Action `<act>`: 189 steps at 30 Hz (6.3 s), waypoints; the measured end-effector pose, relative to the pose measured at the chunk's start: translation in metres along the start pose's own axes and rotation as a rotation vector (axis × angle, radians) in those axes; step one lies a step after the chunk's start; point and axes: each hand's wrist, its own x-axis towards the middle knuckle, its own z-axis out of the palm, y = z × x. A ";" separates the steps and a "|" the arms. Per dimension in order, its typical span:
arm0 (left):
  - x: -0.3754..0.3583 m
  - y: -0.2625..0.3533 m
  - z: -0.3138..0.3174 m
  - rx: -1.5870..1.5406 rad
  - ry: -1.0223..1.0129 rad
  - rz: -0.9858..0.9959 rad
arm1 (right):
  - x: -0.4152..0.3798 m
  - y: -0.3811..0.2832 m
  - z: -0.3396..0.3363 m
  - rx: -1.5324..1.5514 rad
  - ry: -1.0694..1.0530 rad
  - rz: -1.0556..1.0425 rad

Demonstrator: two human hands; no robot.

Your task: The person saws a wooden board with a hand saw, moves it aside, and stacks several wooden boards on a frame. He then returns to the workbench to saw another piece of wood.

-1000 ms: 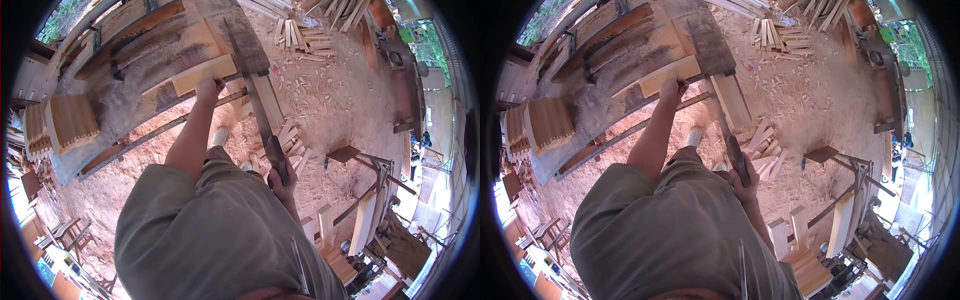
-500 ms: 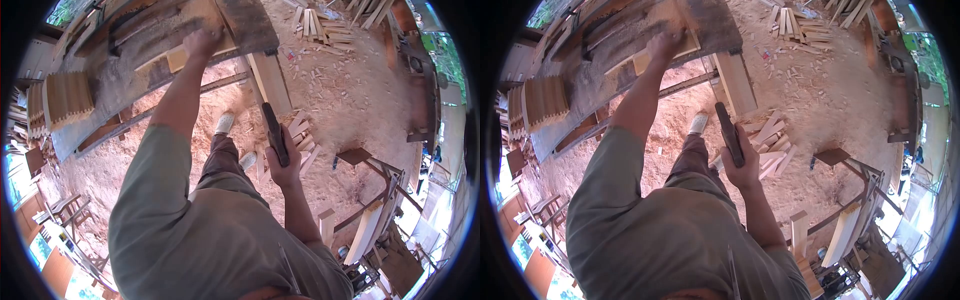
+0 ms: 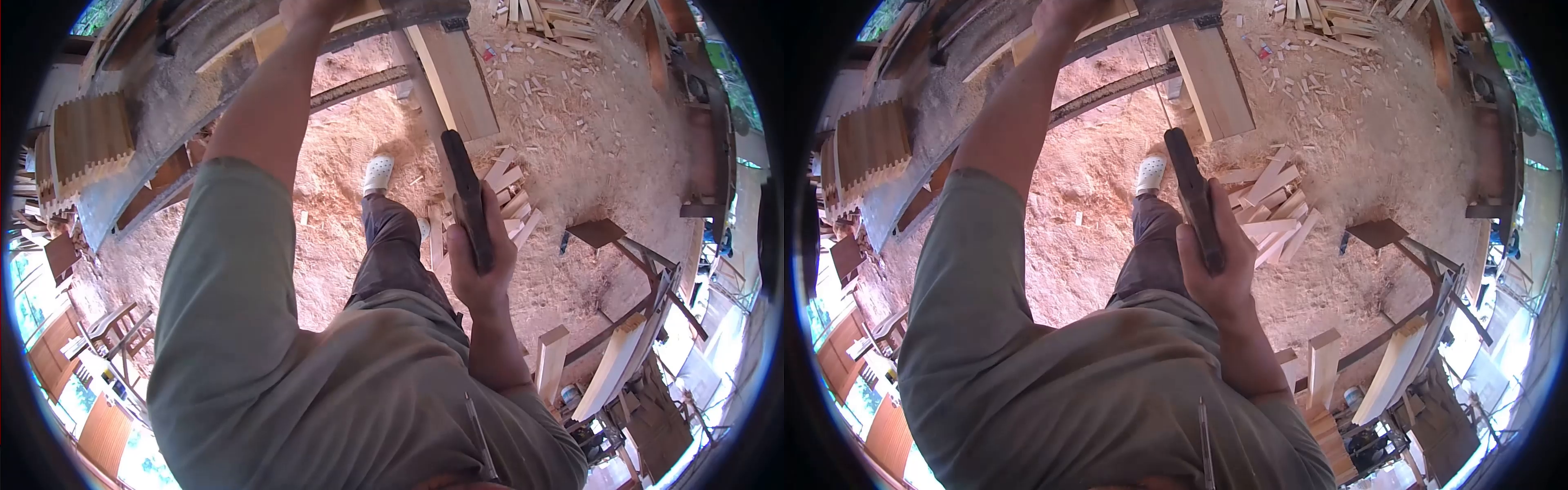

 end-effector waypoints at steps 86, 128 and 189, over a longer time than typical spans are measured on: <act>0.024 -0.027 0.046 -0.350 0.426 0.186 | 0.145 -0.014 0.043 -0.017 -0.028 -0.147; 0.022 -0.023 0.038 0.113 0.113 0.052 | -0.020 -0.009 -0.031 -0.085 -0.031 0.059; 0.028 -0.033 0.043 0.059 0.144 0.053 | 0.150 0.018 0.050 0.117 -0.002 -0.058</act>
